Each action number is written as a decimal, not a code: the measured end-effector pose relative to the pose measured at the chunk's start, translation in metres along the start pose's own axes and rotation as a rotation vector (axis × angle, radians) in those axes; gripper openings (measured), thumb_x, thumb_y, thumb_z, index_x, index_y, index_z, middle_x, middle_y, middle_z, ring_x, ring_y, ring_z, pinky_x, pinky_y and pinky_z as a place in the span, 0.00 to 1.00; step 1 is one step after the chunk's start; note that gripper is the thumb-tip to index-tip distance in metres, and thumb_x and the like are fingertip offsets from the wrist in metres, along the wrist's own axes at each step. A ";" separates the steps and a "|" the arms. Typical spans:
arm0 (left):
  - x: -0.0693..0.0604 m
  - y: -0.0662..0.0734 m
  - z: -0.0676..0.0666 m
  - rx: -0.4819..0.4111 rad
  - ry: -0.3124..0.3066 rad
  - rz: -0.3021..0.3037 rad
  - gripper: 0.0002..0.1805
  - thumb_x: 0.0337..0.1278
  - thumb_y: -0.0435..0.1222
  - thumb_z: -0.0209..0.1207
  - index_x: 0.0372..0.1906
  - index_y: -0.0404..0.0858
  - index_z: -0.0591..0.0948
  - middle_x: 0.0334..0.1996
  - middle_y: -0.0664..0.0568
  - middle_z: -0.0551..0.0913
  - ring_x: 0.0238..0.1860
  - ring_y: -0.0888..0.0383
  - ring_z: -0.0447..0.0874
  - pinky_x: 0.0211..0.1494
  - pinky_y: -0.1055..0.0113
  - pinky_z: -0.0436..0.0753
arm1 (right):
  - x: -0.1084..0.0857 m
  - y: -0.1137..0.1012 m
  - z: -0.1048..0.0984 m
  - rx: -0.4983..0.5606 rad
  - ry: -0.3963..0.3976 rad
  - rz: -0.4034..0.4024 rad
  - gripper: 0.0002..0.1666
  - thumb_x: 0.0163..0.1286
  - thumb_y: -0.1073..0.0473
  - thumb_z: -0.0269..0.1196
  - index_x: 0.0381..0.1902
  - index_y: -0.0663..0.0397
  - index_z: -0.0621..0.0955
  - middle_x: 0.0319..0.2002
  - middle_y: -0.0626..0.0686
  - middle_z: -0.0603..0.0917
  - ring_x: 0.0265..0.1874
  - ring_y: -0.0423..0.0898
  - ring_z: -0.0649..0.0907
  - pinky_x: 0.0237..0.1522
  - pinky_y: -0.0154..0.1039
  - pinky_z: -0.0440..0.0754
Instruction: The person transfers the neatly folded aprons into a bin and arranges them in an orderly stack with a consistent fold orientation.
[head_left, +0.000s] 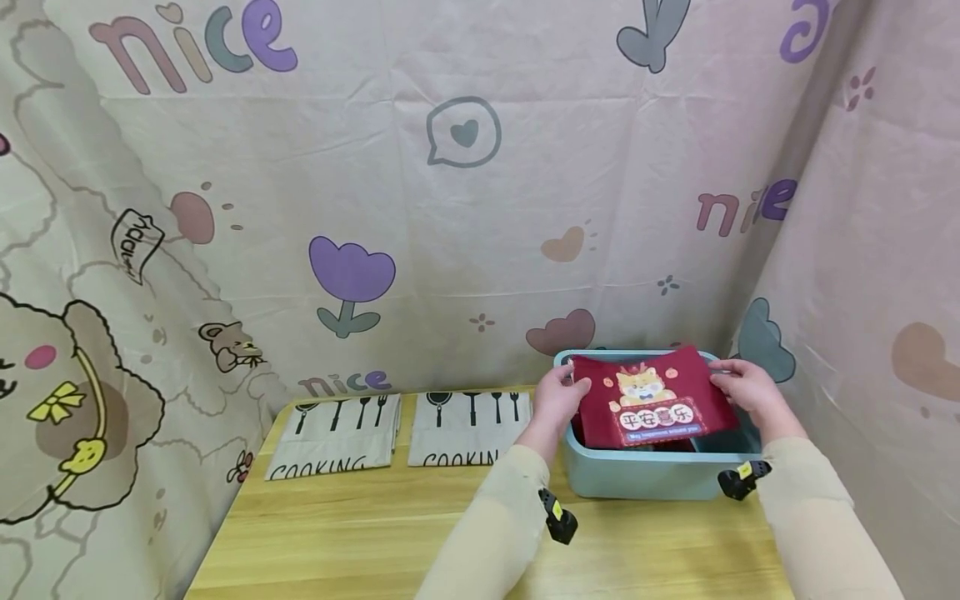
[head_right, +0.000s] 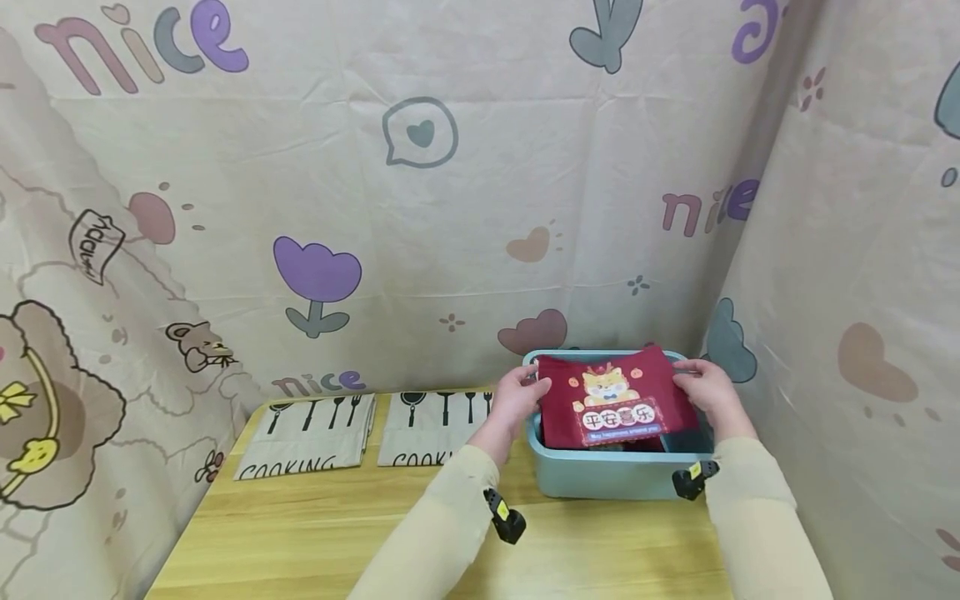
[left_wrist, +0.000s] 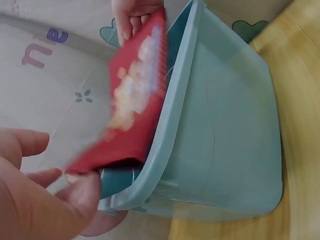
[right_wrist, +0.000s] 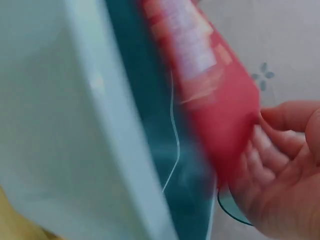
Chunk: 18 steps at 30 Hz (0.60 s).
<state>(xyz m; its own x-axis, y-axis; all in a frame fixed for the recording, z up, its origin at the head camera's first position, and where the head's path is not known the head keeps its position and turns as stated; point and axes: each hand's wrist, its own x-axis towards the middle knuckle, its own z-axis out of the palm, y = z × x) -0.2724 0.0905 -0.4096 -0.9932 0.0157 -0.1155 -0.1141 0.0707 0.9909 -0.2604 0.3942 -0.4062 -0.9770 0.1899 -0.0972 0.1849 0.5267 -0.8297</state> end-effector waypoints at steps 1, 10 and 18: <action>-0.001 0.001 -0.001 0.059 -0.010 0.021 0.24 0.63 0.38 0.64 0.63 0.40 0.78 0.54 0.44 0.81 0.54 0.48 0.80 0.56 0.53 0.80 | 0.000 0.000 0.001 -0.037 0.013 -0.018 0.32 0.78 0.55 0.51 0.68 0.75 0.61 0.60 0.78 0.66 0.52 0.70 0.74 0.52 0.56 0.80; -0.006 0.008 -0.009 0.257 -0.037 0.161 0.24 0.66 0.40 0.61 0.65 0.41 0.77 0.60 0.47 0.79 0.60 0.47 0.77 0.59 0.53 0.78 | -0.005 -0.009 0.009 -0.232 0.124 -0.203 0.27 0.78 0.57 0.52 0.62 0.76 0.68 0.56 0.78 0.72 0.53 0.73 0.73 0.54 0.66 0.74; -0.008 0.005 -0.017 0.594 0.004 0.332 0.25 0.66 0.42 0.60 0.66 0.45 0.77 0.61 0.49 0.78 0.61 0.49 0.74 0.62 0.49 0.74 | -0.014 -0.016 0.023 -0.258 0.169 -0.302 0.27 0.76 0.55 0.55 0.65 0.69 0.70 0.55 0.74 0.75 0.53 0.70 0.76 0.51 0.63 0.78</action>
<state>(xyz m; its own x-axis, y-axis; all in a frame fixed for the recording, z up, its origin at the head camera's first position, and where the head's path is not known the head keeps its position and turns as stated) -0.2656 0.0742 -0.4025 -0.9734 0.1274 0.1903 0.2284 0.5984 0.7679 -0.2522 0.3647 -0.4044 -0.9641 0.1176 0.2382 -0.0647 0.7656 -0.6400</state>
